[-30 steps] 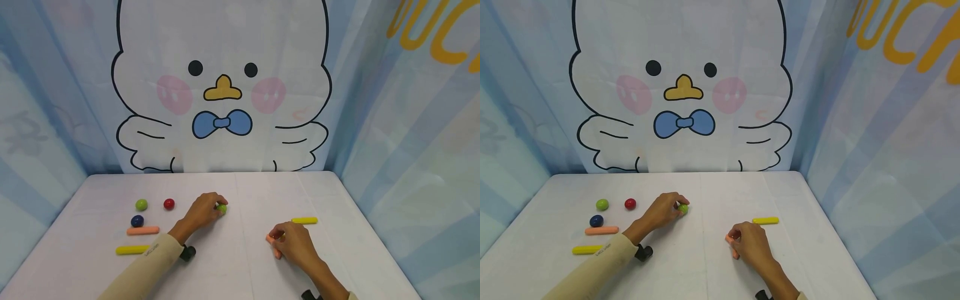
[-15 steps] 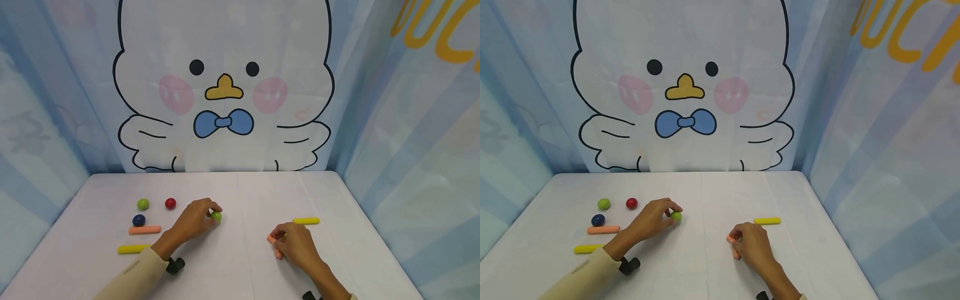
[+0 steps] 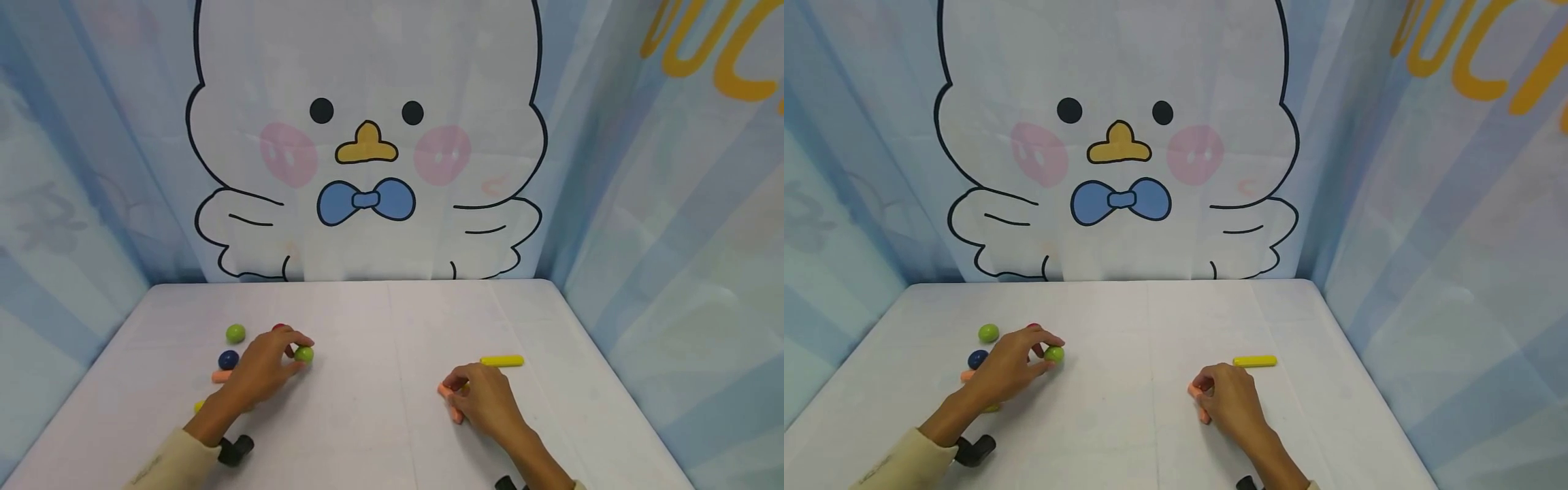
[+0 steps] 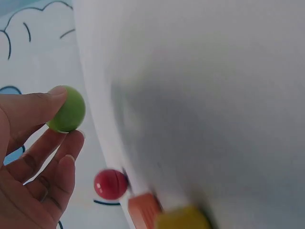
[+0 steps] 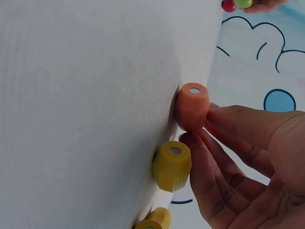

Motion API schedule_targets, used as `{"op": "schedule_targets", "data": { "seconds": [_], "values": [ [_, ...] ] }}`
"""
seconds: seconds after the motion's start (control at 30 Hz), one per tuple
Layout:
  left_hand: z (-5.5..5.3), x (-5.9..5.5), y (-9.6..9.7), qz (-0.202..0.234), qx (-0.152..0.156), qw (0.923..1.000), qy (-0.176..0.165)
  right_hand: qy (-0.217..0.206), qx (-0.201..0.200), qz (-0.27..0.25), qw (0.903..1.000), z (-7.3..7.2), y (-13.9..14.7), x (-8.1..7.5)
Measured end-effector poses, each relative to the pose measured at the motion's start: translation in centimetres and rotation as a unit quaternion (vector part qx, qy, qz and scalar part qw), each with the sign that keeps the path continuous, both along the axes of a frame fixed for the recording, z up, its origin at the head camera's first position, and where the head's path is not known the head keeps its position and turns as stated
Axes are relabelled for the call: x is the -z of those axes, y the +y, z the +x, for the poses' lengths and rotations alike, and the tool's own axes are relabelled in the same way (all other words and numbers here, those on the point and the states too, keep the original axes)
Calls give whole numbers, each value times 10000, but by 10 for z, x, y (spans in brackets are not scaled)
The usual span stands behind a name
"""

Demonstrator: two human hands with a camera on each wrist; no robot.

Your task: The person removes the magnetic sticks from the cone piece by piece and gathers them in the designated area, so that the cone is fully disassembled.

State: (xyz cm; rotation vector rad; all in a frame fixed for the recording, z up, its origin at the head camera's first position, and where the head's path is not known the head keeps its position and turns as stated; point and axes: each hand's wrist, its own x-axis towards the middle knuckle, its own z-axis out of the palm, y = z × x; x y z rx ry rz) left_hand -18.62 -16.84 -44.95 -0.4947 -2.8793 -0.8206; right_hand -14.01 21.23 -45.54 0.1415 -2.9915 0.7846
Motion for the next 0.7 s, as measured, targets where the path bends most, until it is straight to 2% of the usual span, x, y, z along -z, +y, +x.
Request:
{"op": "schedule_targets", "data": {
  "seconds": [0.17, 0.4, 0.7],
  "values": [
    [1, 1, -22, -37, -168, 9997, 153, -16, 5, -14, 10000, 0, 0, 0],
    [0, 4, -41, -206, -564, 9981, -163, 6, -31, 1, 10000, 1, 0, 0],
    [-4, 10, -47, -440, -802, 9951, -382, 35, -38, -18, 10000, 0, 1, 1]
  ]
}}
